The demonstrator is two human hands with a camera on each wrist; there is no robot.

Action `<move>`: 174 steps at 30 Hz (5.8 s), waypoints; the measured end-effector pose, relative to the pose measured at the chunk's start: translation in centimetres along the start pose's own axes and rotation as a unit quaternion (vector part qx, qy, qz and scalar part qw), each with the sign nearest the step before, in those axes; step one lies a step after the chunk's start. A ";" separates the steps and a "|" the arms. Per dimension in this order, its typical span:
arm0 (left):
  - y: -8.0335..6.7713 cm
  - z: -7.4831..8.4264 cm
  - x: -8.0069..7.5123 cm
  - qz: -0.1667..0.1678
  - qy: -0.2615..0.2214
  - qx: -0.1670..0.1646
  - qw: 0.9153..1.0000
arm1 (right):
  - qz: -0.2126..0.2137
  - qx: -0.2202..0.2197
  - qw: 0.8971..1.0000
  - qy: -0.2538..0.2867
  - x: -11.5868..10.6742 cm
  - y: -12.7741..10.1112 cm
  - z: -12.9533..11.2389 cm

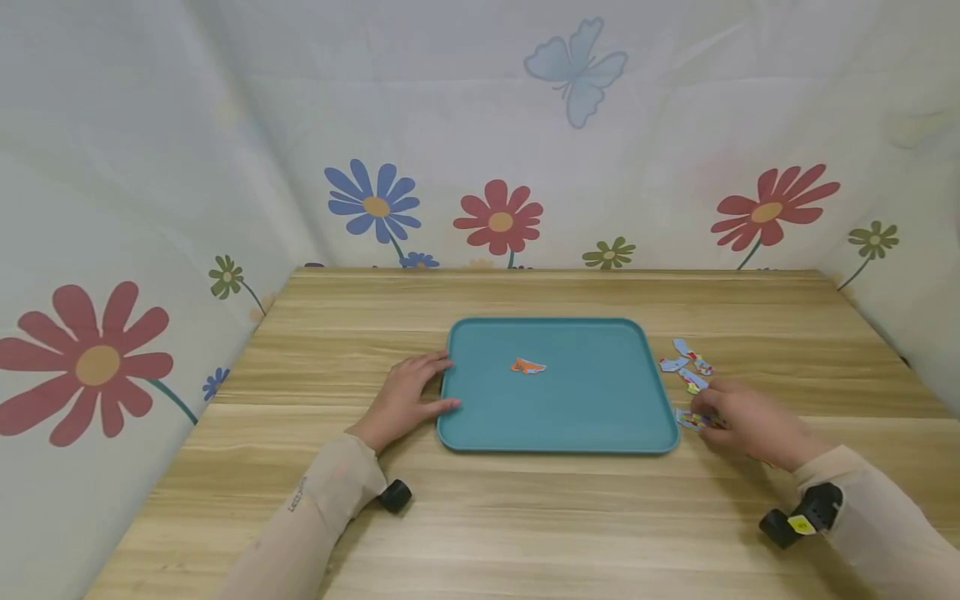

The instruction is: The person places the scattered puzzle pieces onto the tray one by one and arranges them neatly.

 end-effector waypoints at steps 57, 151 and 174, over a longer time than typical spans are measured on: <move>0.1 -0.2 0.2 0.014 0.002 0.017 1.000 | -0.033 0.006 0.999 -0.006 -5.5 6.7 -2.2; -0.7 0.0 0.6 0.023 0.005 0.006 1.000 | -0.048 0.003 0.999 0.008 -1.8 13.6 -8.8; -0.3 0.1 0.4 0.011 -0.002 0.003 1.000 | 0.037 0.012 0.999 -0.019 -6.8 9.4 -6.4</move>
Point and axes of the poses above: each hand's wrist, its own y-axis towards the middle knuckle, its own x-axis out of the palm, z = x × y, the point moved 6 cm from there along y, towards the middle knuckle, and after that the axes turned 9 degrees about -y, right-handed, at the moved point
